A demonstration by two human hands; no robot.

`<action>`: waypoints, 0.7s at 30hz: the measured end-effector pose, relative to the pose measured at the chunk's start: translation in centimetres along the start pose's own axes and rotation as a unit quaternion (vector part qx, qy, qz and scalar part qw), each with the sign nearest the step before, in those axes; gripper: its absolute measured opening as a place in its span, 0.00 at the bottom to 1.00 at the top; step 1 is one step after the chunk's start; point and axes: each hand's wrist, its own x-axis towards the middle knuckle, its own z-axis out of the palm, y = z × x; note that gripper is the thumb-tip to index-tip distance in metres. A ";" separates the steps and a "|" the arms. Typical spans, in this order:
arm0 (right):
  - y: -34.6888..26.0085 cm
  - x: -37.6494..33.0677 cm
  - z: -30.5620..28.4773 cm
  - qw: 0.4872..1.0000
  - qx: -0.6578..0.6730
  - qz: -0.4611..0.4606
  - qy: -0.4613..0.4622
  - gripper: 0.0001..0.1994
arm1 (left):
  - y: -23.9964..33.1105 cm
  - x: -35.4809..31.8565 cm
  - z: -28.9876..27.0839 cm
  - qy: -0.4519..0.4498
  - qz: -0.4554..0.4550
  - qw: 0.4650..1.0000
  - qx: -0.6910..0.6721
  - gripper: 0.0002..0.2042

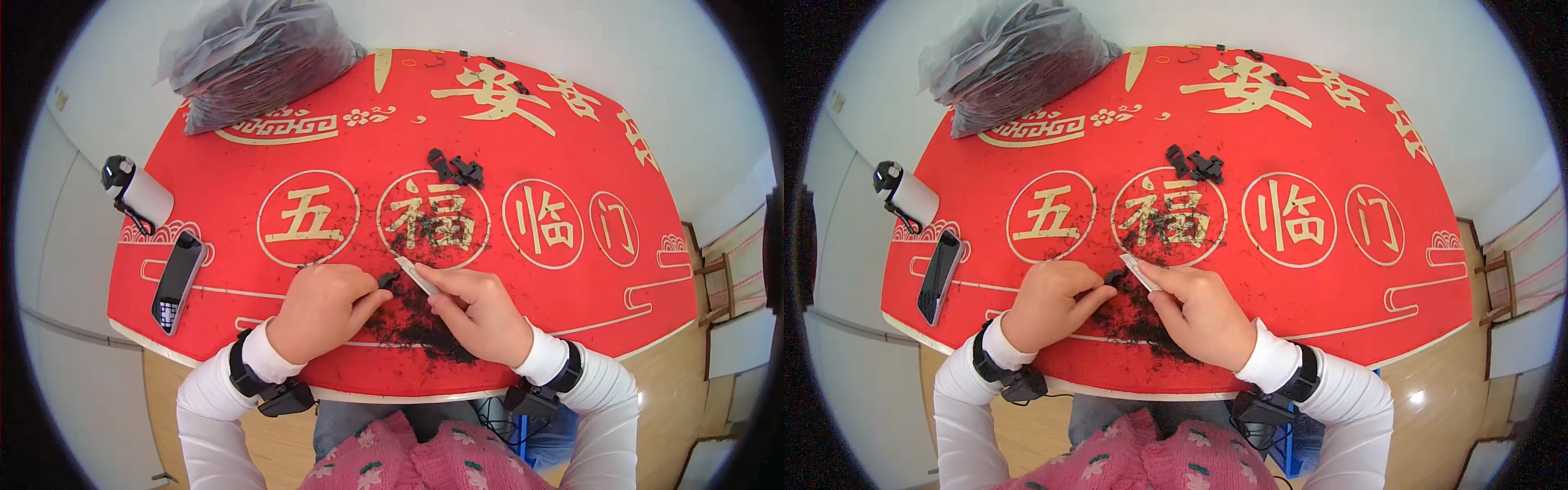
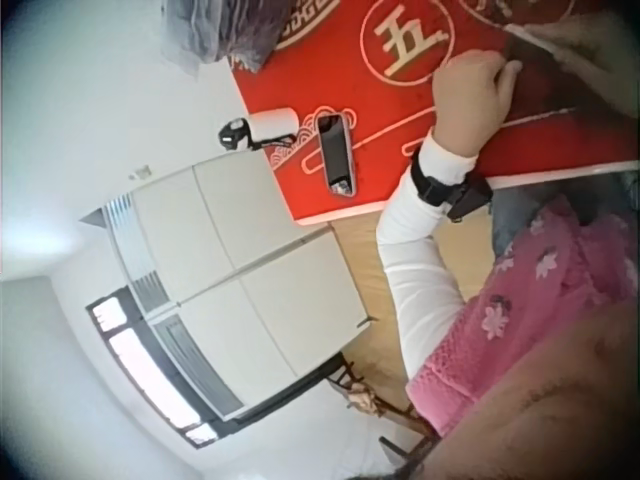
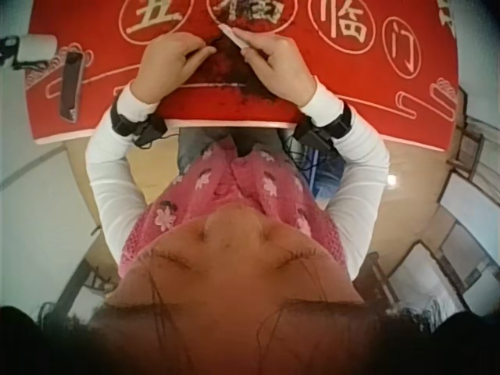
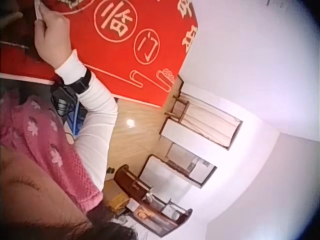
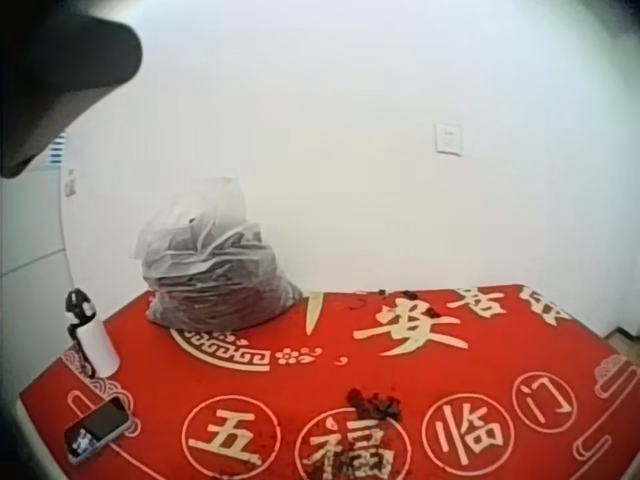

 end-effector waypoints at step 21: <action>0.6 0.0 -0.1 0.999 -0.009 -0.026 0.027 0.20 | 0.0 0.5 -0.3 0.032 -0.023 0.998 0.055 0.10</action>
